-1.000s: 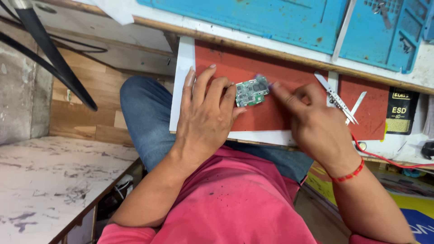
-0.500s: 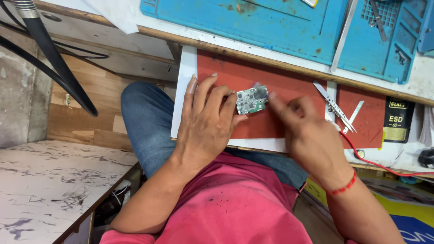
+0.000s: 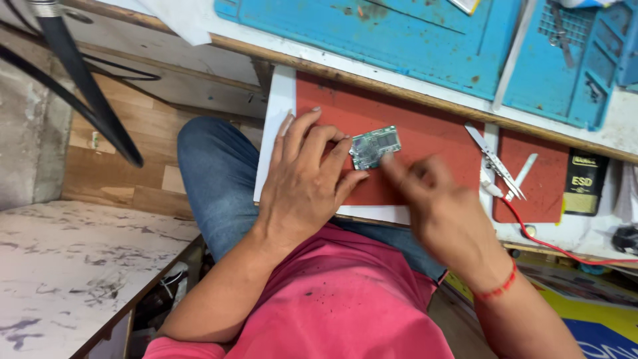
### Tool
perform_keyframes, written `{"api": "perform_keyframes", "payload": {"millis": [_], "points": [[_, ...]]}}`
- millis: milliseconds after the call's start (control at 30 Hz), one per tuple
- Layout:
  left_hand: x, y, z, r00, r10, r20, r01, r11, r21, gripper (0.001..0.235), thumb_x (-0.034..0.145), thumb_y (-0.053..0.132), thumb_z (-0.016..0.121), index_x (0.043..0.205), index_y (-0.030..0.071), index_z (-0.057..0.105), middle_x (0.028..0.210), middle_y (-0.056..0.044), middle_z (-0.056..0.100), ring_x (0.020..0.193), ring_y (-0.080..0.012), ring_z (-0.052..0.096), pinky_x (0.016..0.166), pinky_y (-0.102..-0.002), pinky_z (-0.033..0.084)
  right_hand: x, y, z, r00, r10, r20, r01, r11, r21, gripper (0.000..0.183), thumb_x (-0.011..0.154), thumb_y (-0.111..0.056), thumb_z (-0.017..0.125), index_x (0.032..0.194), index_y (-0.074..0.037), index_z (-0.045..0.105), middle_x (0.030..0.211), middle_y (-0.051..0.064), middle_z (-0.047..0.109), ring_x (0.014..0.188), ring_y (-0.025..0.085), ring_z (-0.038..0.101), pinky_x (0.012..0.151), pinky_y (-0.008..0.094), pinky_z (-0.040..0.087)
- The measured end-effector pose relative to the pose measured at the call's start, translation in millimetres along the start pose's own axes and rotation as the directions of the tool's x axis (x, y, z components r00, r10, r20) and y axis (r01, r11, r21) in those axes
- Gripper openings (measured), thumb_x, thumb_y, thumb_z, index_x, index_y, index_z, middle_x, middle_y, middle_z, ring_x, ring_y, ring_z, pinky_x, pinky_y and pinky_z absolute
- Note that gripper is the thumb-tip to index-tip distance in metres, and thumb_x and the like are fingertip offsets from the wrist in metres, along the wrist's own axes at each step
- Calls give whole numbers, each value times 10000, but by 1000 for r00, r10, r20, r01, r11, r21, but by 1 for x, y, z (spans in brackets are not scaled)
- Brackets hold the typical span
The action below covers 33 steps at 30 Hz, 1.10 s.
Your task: The person uses a hot air gun to blow air onto a small circuit board, then scrubs the board with a toothbrush. The person repeatedly scrubs different areas of the board while holding it steady on a red mat.
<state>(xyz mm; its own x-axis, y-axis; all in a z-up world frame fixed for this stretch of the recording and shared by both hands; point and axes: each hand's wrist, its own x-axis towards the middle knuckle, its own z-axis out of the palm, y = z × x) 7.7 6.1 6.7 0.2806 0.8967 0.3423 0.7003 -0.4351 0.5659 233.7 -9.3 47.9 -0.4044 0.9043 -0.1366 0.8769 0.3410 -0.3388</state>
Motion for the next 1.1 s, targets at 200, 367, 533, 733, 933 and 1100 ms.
{"api": "perform_keyframes", "payload": {"millis": [200,367,533,733,933,1100], "points": [[-4,1,2,1000,-10,-7,10,1000,3,474,863,359,830,1173,22,706,1197,-107,563,1328,-365,467,1184,-609,335,-7,-4,-7,995,100,20,-100,995,7,623,879,10,569,1487,-121,547,1086,182,633,771,394,681,626,484,552],[-2,1,1,1000,-18,9,18,999,27,456,880,361,811,1183,35,711,1208,-98,574,1347,-365,465,1199,-605,322,12,-14,-10,996,86,23,-85,995,-46,609,879,20,550,1466,-144,568,1121,170,634,750,404,679,618,489,559],[-1,1,0,1000,-18,7,17,1000,15,463,895,366,808,1191,23,709,1204,-119,581,1335,-382,458,1183,-610,323,5,-8,-14,997,59,-39,-60,998,-32,632,837,47,537,1434,-153,594,1109,169,648,766,393,688,599,481,558],[-6,0,4,1000,6,-5,-6,1000,29,475,915,368,804,1212,12,700,1219,-126,581,1343,-387,458,1189,-606,332,-7,8,6,998,7,-65,-5,999,33,659,854,62,522,1459,-185,602,1088,173,655,758,384,683,645,479,559],[-5,5,1,1000,-11,15,10,999,37,467,911,367,795,1209,19,703,1227,-139,574,1347,-393,455,1182,-608,334,-6,1,-5,999,12,-37,-11,1000,17,615,870,16,534,1440,-205,607,1107,166,651,721,377,684,606,476,561],[1,7,-3,1000,-11,-1,11,999,37,485,889,389,792,1199,28,701,1221,-129,578,1332,-396,453,1164,-601,332,-2,-9,-5,989,120,-90,-123,992,-33,609,881,-9,547,1463,-183,582,1097,150,641,708,381,679,581,480,556]]}}
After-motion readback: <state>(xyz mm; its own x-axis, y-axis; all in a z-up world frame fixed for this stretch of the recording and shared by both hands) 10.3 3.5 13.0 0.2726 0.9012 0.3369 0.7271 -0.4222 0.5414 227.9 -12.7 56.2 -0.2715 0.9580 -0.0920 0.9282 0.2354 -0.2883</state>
